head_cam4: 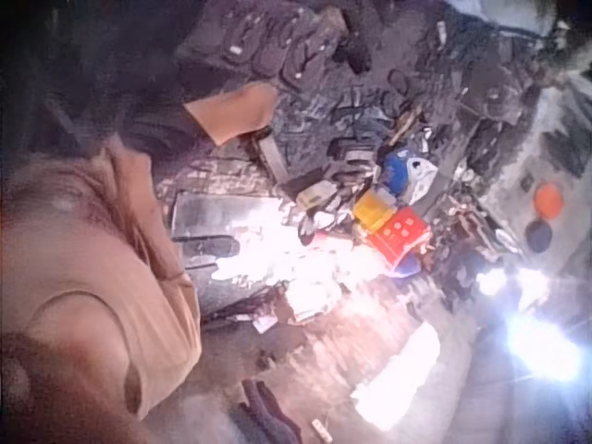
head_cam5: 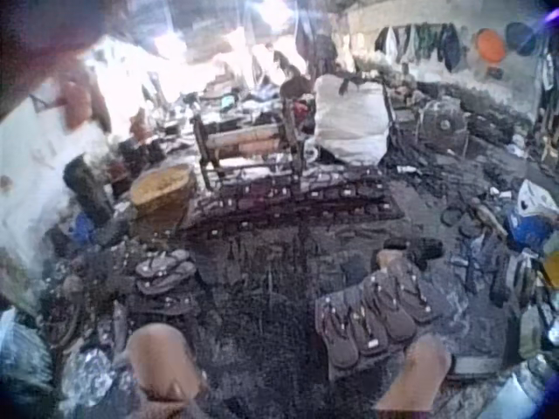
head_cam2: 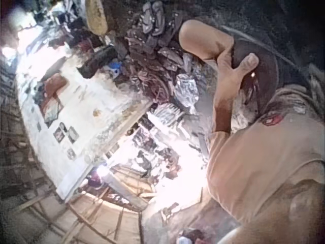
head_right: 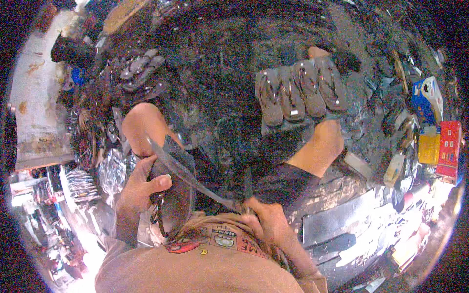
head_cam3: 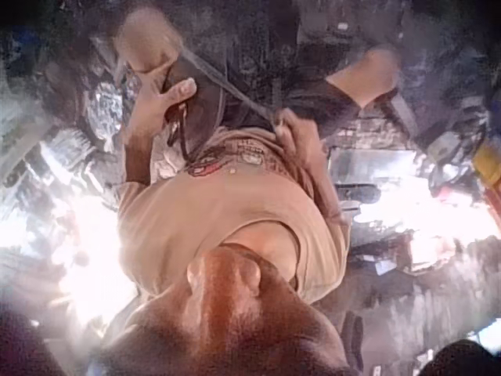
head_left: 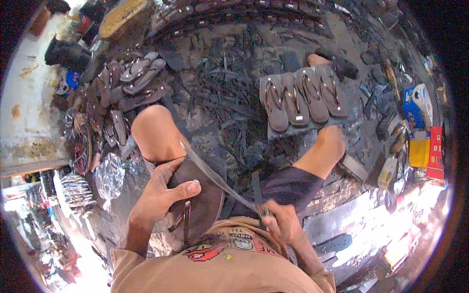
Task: The person trims the edges of brown flip-flops using a knife. They pick up each sandal from a tray, scrape the edges, and place it back down, repeating the process for multiple sandals.
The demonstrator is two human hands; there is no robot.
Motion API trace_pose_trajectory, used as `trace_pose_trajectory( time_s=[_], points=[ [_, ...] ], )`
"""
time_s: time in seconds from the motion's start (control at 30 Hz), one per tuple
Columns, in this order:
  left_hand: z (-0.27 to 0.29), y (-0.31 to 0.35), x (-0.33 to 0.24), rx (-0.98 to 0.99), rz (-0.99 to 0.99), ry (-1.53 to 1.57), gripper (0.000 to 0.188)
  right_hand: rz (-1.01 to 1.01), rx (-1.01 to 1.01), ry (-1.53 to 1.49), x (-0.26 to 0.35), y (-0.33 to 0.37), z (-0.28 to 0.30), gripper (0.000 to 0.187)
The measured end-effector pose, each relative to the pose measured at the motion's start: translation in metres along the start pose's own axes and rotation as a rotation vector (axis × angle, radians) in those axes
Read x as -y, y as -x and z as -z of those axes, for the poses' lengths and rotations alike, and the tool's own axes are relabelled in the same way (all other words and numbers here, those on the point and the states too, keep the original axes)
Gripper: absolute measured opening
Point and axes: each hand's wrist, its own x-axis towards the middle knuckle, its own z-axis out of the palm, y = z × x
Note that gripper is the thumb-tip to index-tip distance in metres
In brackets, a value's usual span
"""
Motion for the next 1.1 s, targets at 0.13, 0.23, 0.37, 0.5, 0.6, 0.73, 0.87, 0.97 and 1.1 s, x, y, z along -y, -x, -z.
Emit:
trace_pose_trajectory(
  time_s=[0.13,0.23,0.37,0.5,0.6,0.73,0.87,0.97,1.1],
  points=[
    [-0.005,0.013,0.008,-0.006,0.016,0.088,0.052,-0.035,-0.029,0.021,-0.021,0.052,-0.018,0.034],
    [-0.005,0.017,0.009,0.099,0.109,-0.115,0.050,-0.075,0.063,0.075,-0.024,0.048,-0.004,0.036],
    [-0.010,0.014,0.006,0.256,0.216,-0.279,0.040,-0.034,0.187,0.095,-0.022,-0.016,-0.001,0.035],
    [-0.013,-0.001,-0.001,0.359,0.310,-0.391,0.038,0.098,0.223,-0.021,0.002,-0.091,-0.017,0.038],
    [-0.022,-0.007,-0.022,0.367,0.075,-0.585,0.034,0.046,0.123,-0.041,0.022,-0.155,-0.009,0.026],
    [-0.017,-0.038,-0.032,-0.361,-0.393,0.356,0.058,-0.016,-0.278,-0.278,-0.026,-0.145,0.019,0.031],
    [-0.037,-0.047,0.025,-0.168,-0.237,0.535,0.063,0.039,-0.619,-0.423,-0.012,-0.088,0.032,0.032],
    [-0.067,-0.042,0.034,-0.137,-0.167,0.926,0.044,0.119,-0.443,-0.223,-0.017,-0.030,0.000,0.036],
    [-0.077,-0.039,0.044,-0.161,-0.232,0.941,0.035,-0.135,-0.232,-0.034,-0.016,0.023,-0.032,0.031]
  ],
)
